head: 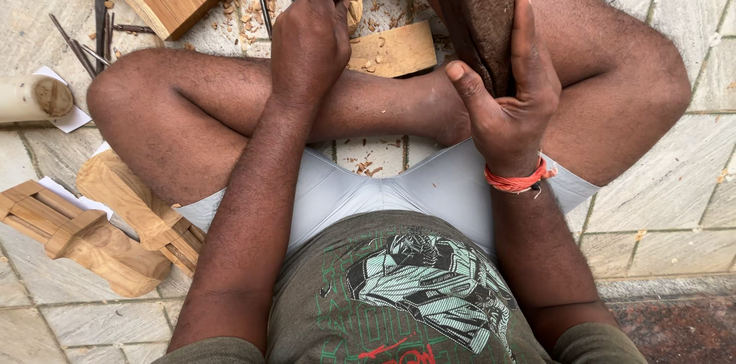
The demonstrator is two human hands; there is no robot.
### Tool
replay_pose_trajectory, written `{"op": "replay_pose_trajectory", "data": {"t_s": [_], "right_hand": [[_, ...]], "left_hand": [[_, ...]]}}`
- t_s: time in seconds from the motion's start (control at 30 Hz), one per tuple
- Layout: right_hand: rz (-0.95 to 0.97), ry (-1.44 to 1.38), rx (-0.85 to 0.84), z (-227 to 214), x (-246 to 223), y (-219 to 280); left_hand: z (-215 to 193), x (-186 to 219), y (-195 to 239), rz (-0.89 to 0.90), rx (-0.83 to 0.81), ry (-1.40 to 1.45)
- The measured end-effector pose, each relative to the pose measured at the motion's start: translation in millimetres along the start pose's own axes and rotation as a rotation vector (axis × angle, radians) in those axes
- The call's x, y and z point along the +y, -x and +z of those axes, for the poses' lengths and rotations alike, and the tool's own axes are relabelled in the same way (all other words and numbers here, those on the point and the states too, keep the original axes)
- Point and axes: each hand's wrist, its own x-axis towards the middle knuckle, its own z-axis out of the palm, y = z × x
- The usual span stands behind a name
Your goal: The person is carving a wooden foot-shaped object using a chisel and a wooden mallet. They repeatedly strike the chisel to shape the wood, occasionally adjusting the piece and using a file to smooth the surface.
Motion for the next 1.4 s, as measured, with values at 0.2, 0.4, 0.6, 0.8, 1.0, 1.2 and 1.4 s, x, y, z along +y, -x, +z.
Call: {"op": "replay_pose_trajectory", "data": {"t_s": [0.2, 0.4, 0.6, 0.8, 1.0, 1.2, 1.4], "right_hand": [[-0.229, 0.255, -0.224, -12.1, -35.4, -45.9], [-0.346, 0.584, -0.403, -17.0, -74.8, -94.7], [-0.378, 0.542, -0.432, -5.3, -90.9, -107.9], [-0.34, 0.468, -0.465, -6.1, -94.8, -114.6], [-0.306, 0.507, -0.498, -20.0, -83.2, -113.8], [0.361, -0.312, -0.464, -32.3, -48.4, -95.4], [0.623, -0.586, -0.225, -35.6, -7.5, -64.8]], "left_hand": [[4.3, 2.5, 3.1, -0.119, 0.015, -0.037], [10.3, -0.6, 5.1, -0.151, 0.146, 0.02], [15.0, -8.0, 3.4, -0.253, 0.11, 0.038], [14.9, -12.7, 3.9, -0.303, 0.107, 0.049], [10.1, -12.8, -9.0, -0.357, 0.064, 0.173], [12.6, -20.8, -5.1, -0.371, 0.079, 0.452], [24.9, -15.3, -9.1, -0.106, 0.075, -0.007]]}}
